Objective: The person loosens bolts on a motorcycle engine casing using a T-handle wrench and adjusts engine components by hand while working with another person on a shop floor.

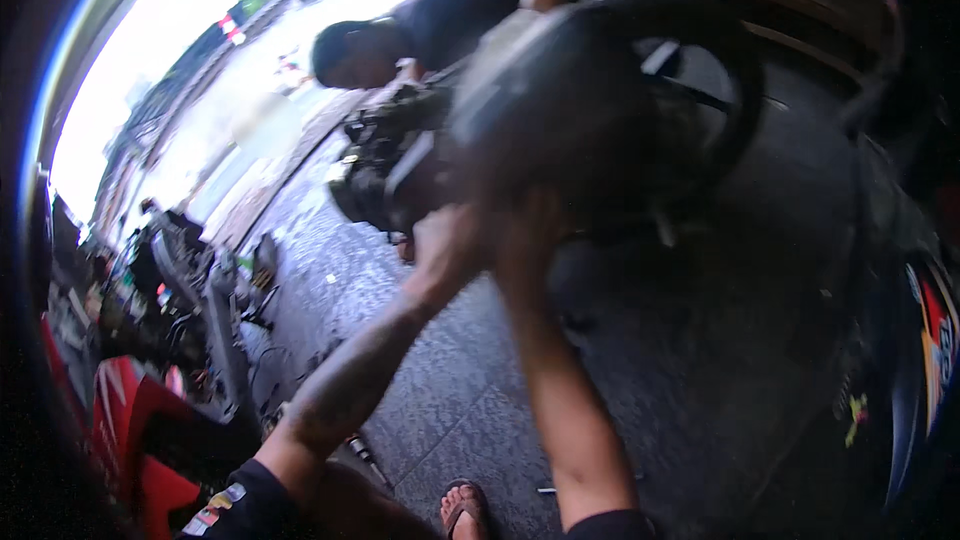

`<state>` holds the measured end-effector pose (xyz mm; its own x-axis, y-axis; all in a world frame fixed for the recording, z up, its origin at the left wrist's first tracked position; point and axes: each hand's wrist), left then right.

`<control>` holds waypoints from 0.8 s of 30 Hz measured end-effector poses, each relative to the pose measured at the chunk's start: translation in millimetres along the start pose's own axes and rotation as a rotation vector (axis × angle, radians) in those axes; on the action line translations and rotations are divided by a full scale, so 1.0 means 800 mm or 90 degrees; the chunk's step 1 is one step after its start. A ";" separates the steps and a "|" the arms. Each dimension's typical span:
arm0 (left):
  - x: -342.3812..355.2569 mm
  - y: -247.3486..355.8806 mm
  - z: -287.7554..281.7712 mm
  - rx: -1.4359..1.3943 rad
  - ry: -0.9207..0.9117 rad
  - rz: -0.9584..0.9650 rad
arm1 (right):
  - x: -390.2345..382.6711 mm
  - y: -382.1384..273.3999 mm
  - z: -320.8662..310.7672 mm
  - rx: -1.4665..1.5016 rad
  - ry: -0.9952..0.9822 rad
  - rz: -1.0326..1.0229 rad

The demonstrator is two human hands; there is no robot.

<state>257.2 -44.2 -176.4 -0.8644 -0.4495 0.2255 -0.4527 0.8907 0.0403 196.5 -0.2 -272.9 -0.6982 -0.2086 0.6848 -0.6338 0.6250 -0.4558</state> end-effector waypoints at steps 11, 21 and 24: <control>-0.003 0.000 0.003 -0.233 -0.031 -0.034 | 0.008 0.010 -0.027 -0.003 0.054 -0.121; -0.008 0.005 -0.009 -0.202 -0.036 -0.004 | 0.016 0.010 -0.026 0.074 0.134 -0.171; -0.010 0.004 0.005 -0.218 0.012 0.007 | 0.012 0.013 -0.036 0.037 0.098 -0.181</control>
Point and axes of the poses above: each hand's wrist, its own x-axis towards the middle knuckle, its own z-axis out of the palm, y = z × x, and after that the axes turned 5 degrees about -x, right-handed
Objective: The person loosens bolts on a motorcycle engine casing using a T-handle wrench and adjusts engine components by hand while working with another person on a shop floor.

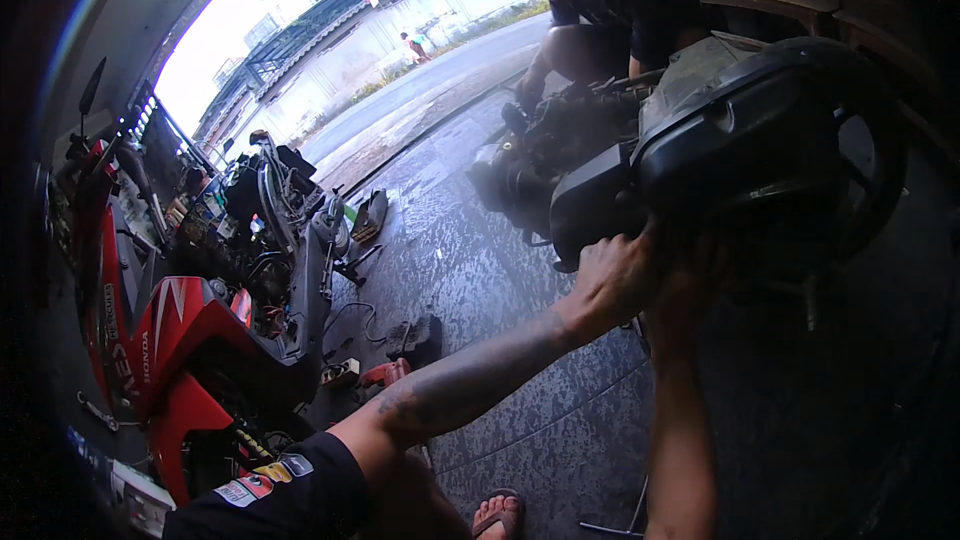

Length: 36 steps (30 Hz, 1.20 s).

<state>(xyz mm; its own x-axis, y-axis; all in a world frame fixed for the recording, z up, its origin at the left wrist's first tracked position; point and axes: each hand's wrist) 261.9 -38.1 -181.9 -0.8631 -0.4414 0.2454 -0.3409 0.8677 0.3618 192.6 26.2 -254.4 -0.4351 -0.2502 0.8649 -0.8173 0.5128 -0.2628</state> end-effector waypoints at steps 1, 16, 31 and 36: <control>-0.004 -0.007 0.006 0.013 0.038 0.022 | -0.002 0.000 -0.004 -0.006 -0.022 -0.002; 0.002 -0.017 0.003 -0.095 0.115 0.008 | 0.004 -0.009 -0.001 -0.010 -0.061 0.091; 0.029 -0.053 -0.023 -0.153 -0.026 0.101 | 0.000 -0.010 0.062 -0.037 -0.035 0.204; 0.040 -0.071 -0.026 -0.178 -0.089 0.205 | 0.001 -0.023 0.067 -0.051 -0.092 0.250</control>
Point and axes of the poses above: each hand's wrist, its own x-axis towards the middle knuckle, its own z-axis out of the palm, y = z × x, and after that the axes turned 5 degrees about -x, right-handed
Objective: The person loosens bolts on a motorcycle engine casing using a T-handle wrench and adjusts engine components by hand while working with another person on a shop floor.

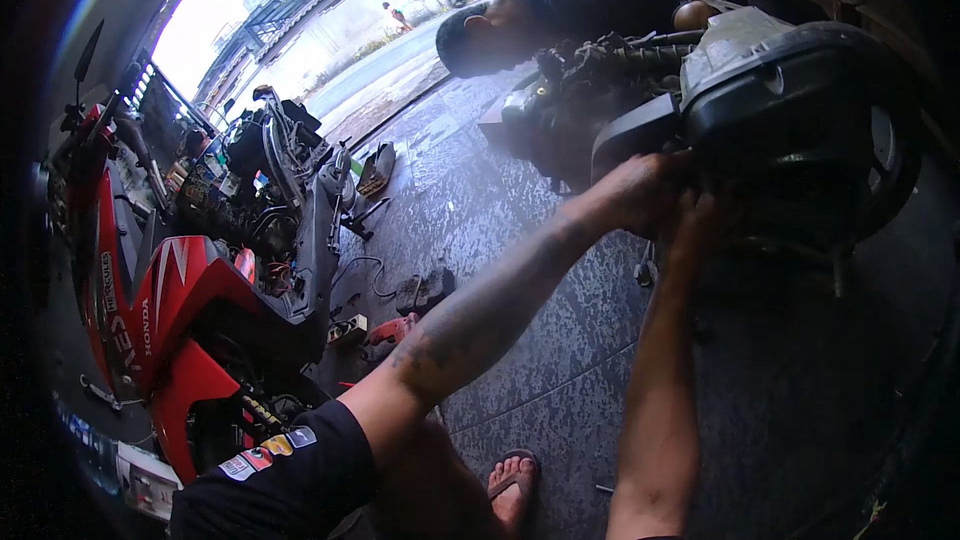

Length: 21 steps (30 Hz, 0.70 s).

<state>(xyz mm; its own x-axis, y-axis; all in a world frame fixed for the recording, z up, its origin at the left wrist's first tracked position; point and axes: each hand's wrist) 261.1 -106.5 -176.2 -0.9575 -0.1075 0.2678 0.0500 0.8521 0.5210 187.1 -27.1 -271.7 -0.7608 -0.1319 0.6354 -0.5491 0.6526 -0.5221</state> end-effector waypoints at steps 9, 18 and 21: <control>0.008 -0.029 0.019 0.053 0.009 0.145 | -0.002 0.012 0.017 0.164 -0.063 0.078; 0.015 -0.059 0.026 0.009 0.023 0.280 | -0.014 0.011 0.029 -0.014 -0.050 -0.040; 0.006 -0.037 0.026 -0.093 0.029 0.135 | -0.009 0.000 -0.003 0.075 -0.051 -0.054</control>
Point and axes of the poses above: each hand's wrist, its own x-axis towards the middle knuckle, its own z-axis out of the palm, y = z × x, and after that the axes turned 5 degrees about -x, right-handed
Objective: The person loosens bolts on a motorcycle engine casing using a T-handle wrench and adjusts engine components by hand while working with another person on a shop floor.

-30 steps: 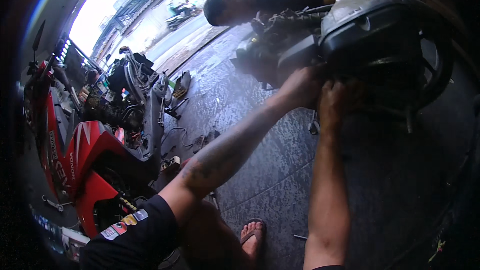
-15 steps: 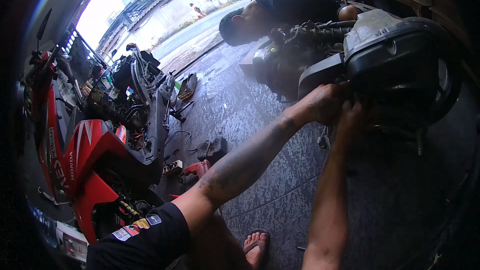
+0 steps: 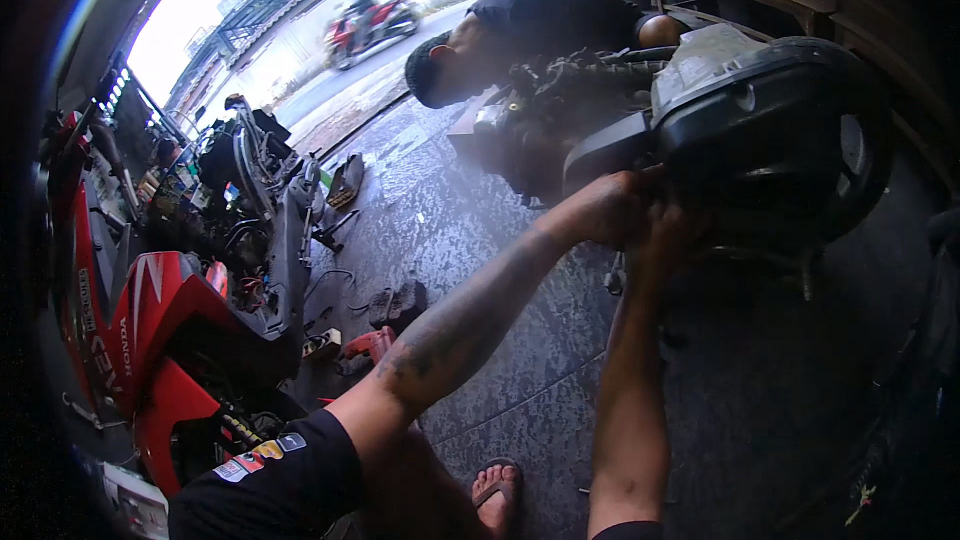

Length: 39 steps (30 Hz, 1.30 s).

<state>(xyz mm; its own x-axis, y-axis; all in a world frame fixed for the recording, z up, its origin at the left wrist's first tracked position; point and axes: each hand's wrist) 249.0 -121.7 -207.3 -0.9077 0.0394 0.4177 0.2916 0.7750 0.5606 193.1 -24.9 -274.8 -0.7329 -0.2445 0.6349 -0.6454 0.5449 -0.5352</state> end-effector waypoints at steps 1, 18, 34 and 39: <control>-0.002 0.010 0.001 -0.008 0.006 -0.025 | 0.002 -0.001 -0.009 0.057 -0.009 0.029; 0.015 -0.052 0.024 0.392 0.013 0.357 | 0.001 0.029 -0.047 -0.065 0.025 -0.119; -0.068 0.072 0.001 0.185 -0.015 -0.111 | -0.097 0.067 -0.124 0.177 -0.068 -0.009; -0.195 0.071 0.075 -0.085 -0.050 -0.243 | -0.333 0.154 -0.176 -0.262 -0.629 0.065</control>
<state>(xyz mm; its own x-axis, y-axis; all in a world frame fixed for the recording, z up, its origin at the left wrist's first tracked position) 389.3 -46.1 -283.9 -0.9770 -0.1831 0.1095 -0.0380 0.6544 0.7552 339.1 220.4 -431.0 -0.7474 -0.6223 -0.2327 -0.5845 0.7824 -0.2151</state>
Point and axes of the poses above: each hand's wrist, its own x-axis towards the middle knuckle, its own z-axis out of the palm, y = z × x, and after that the axes turned 5 degrees about -x, right-handed
